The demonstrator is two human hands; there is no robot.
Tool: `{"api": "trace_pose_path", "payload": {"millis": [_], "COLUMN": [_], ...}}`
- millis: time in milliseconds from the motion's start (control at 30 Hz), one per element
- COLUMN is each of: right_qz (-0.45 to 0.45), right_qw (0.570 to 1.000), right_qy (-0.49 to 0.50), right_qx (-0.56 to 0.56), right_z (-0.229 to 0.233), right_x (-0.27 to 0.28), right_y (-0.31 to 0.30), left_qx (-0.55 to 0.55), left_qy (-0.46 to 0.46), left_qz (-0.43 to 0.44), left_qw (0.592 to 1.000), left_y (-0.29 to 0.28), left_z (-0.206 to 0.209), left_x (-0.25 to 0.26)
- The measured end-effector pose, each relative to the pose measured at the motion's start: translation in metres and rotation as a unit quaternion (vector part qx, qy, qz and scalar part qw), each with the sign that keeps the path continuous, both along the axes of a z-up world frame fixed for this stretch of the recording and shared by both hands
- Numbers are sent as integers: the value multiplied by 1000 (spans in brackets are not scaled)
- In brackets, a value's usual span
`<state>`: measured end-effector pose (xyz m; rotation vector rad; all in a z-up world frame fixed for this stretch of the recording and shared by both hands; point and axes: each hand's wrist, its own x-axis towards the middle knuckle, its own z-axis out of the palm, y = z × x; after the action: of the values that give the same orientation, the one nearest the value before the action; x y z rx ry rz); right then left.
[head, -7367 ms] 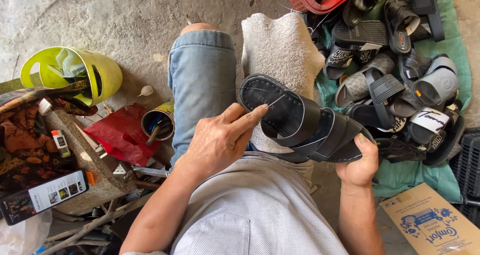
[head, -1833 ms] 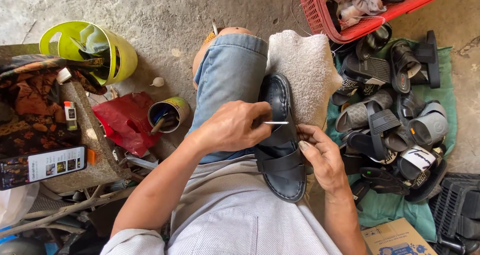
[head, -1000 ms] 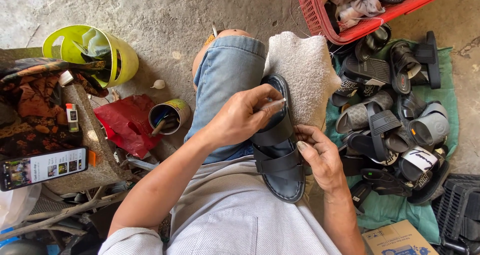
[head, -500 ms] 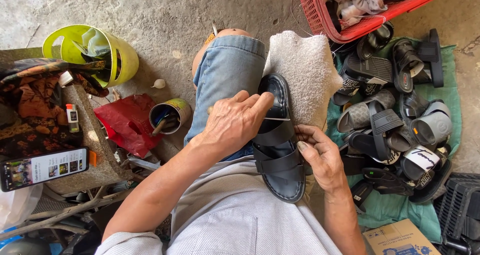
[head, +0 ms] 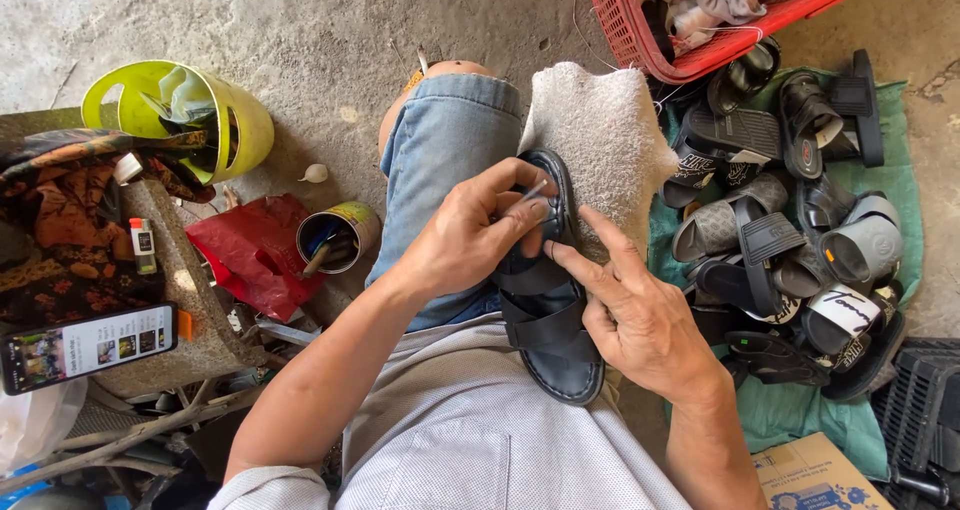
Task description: A person is manually sewing the strap of a black sandal back onto its sole using a needle and thread.
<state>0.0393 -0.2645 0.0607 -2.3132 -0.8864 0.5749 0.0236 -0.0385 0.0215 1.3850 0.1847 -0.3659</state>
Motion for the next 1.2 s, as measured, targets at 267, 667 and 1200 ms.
{"api": "trace_pose_path", "payload": {"millis": [267,667,1200], "right_qz": [-30,-56,-66], "right_qw": [998,998,998], "right_qy": [-40,-4,20], "right_qx": [-50,-17,3], "right_z": [-5,-12,-8], "right_x": [-9,-10,-9], "right_y": [4,-3,1], "left_qx": [361,169,483], "left_qy": [-243,-68,-267], "left_qz": [-39,-44,-78], "left_qw": [900,982,830], "left_y": [-14,1,-4], "left_z": [-6,21,-18], "left_x": [-5,-3,-15]}}
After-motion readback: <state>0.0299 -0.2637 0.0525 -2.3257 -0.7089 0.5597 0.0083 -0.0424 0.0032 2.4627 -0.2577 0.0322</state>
